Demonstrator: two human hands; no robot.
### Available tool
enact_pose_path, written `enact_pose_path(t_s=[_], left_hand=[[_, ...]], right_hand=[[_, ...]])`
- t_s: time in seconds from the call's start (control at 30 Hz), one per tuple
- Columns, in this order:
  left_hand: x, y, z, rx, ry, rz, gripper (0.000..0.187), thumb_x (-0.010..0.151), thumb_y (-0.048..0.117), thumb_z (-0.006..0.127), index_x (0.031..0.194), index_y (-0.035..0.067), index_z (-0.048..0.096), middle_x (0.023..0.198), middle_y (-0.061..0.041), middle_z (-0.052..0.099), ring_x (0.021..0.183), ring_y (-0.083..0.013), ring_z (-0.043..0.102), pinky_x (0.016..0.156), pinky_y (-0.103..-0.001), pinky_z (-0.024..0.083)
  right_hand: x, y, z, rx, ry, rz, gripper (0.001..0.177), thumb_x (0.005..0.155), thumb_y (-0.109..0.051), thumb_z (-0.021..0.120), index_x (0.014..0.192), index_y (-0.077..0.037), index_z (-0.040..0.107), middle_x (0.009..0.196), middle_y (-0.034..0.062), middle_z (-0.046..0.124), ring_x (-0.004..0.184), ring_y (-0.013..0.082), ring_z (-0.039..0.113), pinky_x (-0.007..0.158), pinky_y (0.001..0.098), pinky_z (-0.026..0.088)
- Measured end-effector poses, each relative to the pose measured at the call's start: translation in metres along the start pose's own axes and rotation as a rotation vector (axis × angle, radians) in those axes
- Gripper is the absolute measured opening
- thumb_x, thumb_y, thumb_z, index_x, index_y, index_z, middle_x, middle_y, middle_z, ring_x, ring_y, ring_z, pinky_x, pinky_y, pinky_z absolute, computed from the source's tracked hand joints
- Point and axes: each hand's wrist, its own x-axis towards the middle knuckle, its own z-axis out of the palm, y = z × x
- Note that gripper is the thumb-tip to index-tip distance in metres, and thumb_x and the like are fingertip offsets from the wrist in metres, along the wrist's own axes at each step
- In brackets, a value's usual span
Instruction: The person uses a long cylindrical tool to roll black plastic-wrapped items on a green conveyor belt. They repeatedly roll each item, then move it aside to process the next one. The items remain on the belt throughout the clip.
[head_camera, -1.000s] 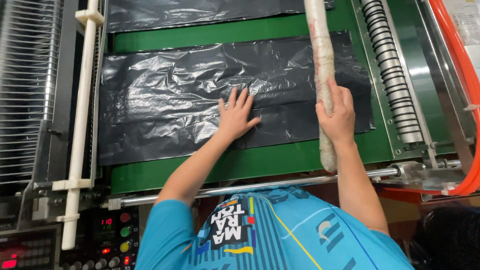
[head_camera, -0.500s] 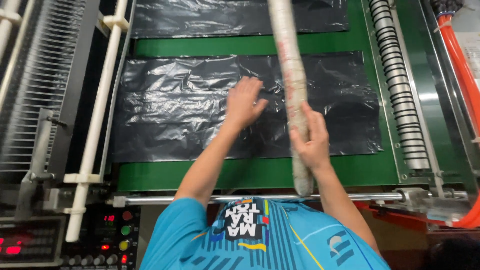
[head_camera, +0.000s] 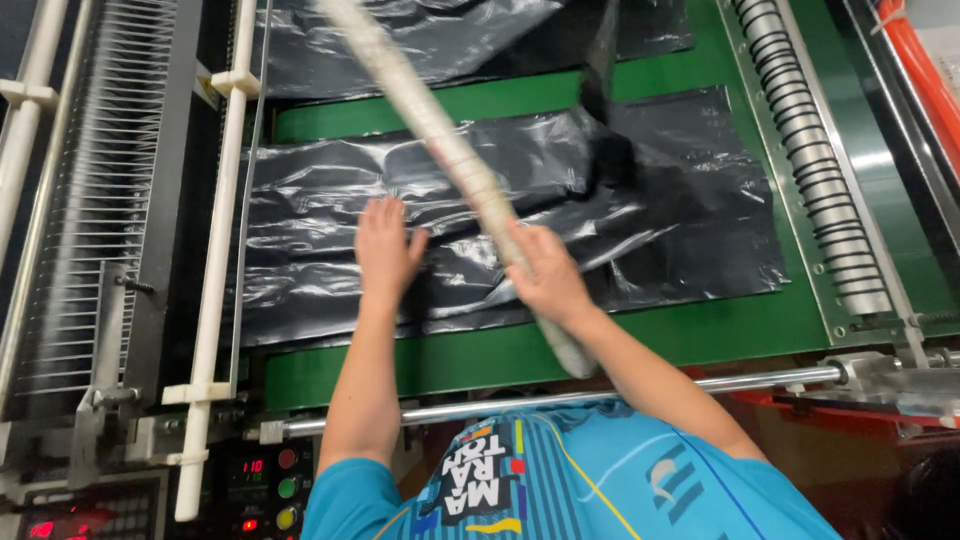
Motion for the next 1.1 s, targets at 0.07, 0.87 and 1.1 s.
enact_pose_path(t_s=[0.07, 0.87, 1.1], left_hand=[[0.001, 0.025, 0.003, -0.013, -0.231, -0.043, 0.063, 0.083, 0.038, 0.075, 0.135, 0.011, 0.053, 0.142, -0.014, 0.05, 0.138, -0.0382, 0.039, 0.109, -0.061, 0.036], [-0.056, 0.124, 0.068, -0.047, -0.504, 0.584, 0.052, 0.073, 0.049, 0.078, 0.113, 0.022, 0.059, 0.12, 0.002, 0.054, 0.13, -0.0223, 0.044, 0.083, -0.05, 0.056], [-0.025, 0.113, 0.029, -0.465, -0.54, 0.603, 0.027, 0.081, 0.037, 0.073, 0.093, 0.014, 0.066, 0.087, -0.005, 0.066, 0.093, -0.0295, 0.066, 0.071, -0.046, 0.059]], right_hand=[[0.0, 0.03, -0.027, -0.073, 0.055, 0.057, 0.07, 0.079, -0.014, 0.074, 0.146, -0.016, 0.054, 0.111, 0.0149, 0.058, 0.097, 0.0387, 0.061, 0.083, 0.0467, 0.053], [-0.024, 0.083, -0.09, -0.399, 0.183, 0.301, 0.067, 0.086, -0.021, 0.068, 0.15, -0.015, 0.051, 0.11, 0.0142, 0.055, 0.101, 0.0394, 0.059, 0.081, 0.0496, 0.052], [0.002, -0.001, -0.089, -0.128, 0.209, -0.015, 0.067, 0.083, -0.016, 0.071, 0.147, -0.009, 0.053, 0.115, 0.0176, 0.054, 0.105, 0.0405, 0.057, 0.089, 0.0485, 0.048]])
